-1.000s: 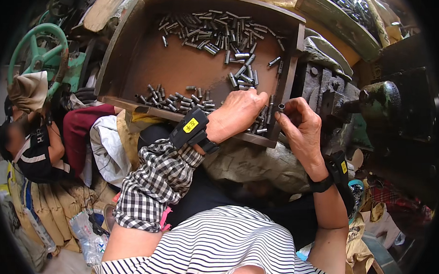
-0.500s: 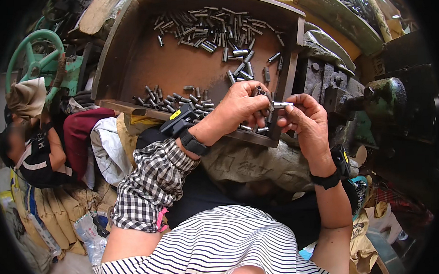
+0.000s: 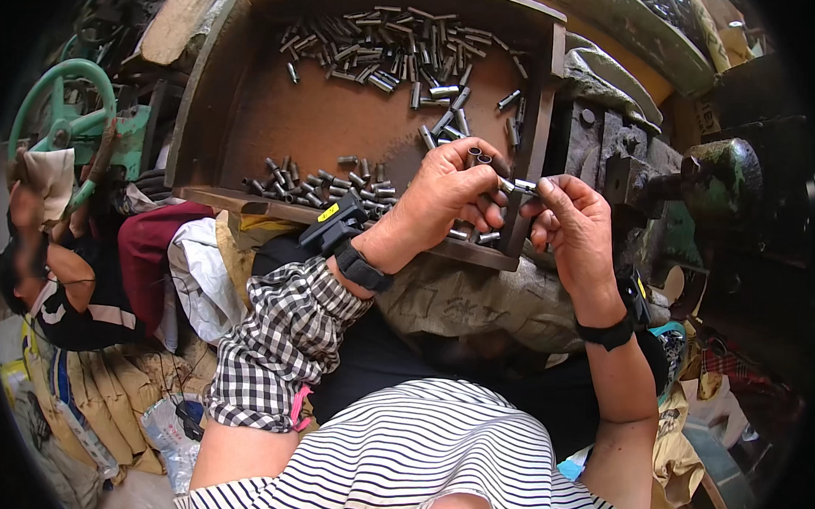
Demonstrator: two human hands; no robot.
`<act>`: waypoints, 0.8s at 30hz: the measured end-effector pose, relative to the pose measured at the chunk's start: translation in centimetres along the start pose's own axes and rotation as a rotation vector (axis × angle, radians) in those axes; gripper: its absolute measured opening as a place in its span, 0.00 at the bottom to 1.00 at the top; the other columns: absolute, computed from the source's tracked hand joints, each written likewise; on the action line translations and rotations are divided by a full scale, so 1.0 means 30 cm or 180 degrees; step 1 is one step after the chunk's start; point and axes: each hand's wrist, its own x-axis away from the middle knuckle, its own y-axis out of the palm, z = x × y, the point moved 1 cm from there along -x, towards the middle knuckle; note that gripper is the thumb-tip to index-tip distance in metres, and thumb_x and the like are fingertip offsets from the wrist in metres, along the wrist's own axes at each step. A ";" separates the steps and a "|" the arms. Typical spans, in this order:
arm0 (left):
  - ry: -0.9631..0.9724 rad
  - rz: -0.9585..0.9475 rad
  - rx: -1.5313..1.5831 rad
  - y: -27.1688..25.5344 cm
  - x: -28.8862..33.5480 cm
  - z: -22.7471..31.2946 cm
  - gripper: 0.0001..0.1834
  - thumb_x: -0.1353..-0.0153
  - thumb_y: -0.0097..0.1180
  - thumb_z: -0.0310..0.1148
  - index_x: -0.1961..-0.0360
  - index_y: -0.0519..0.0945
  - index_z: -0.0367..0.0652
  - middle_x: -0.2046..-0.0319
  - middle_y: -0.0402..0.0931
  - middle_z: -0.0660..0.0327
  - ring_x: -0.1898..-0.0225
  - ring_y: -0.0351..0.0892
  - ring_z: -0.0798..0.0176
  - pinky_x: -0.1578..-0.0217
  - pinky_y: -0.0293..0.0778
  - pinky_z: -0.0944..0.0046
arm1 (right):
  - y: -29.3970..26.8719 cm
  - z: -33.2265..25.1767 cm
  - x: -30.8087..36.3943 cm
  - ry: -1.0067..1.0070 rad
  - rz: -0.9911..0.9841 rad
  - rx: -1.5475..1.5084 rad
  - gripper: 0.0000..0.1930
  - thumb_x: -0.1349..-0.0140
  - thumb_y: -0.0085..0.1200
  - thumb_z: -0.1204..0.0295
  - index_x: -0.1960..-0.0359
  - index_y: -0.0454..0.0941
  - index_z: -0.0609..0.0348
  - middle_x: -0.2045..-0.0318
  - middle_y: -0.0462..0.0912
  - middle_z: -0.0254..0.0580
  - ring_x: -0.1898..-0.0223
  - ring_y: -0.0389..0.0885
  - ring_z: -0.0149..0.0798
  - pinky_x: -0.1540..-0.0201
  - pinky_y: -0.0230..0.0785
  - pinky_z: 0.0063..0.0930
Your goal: Manually assembling small metal components and placing them into a press fixture for processing.
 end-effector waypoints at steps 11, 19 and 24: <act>0.0132 -0.0050 -0.0036 0.003 0.001 -0.013 0.07 0.39 0.53 0.29 0.62 0.74 0.37 0.75 0.77 0.59 0.80 0.78 0.70 0.81 0.77 0.74 | 0.006 0.019 0.004 0.0149 0.0094 -0.0306 0.09 0.38 0.55 0.68 0.70 0.75 0.61 0.80 0.80 0.39 0.88 0.72 0.22 0.87 0.62 0.11; 0.0208 -0.0123 -0.0670 0.025 0.017 -0.007 0.08 0.40 0.56 0.30 0.63 0.74 0.37 0.74 0.79 0.59 0.76 0.81 0.70 0.79 0.76 0.76 | -0.002 0.014 0.004 0.0124 0.0154 -0.0263 0.09 0.38 0.55 0.68 0.71 0.75 0.61 0.82 0.79 0.37 0.90 0.68 0.21 0.88 0.58 0.11; -0.0013 -0.0423 -0.1341 0.017 0.036 0.042 0.09 0.41 0.59 0.30 0.65 0.74 0.38 0.75 0.78 0.63 0.77 0.81 0.71 0.80 0.74 0.76 | -0.024 -0.034 0.009 0.0613 -0.0599 0.0217 0.10 0.39 0.55 0.66 0.72 0.74 0.59 0.83 0.77 0.34 0.91 0.65 0.19 0.89 0.54 0.12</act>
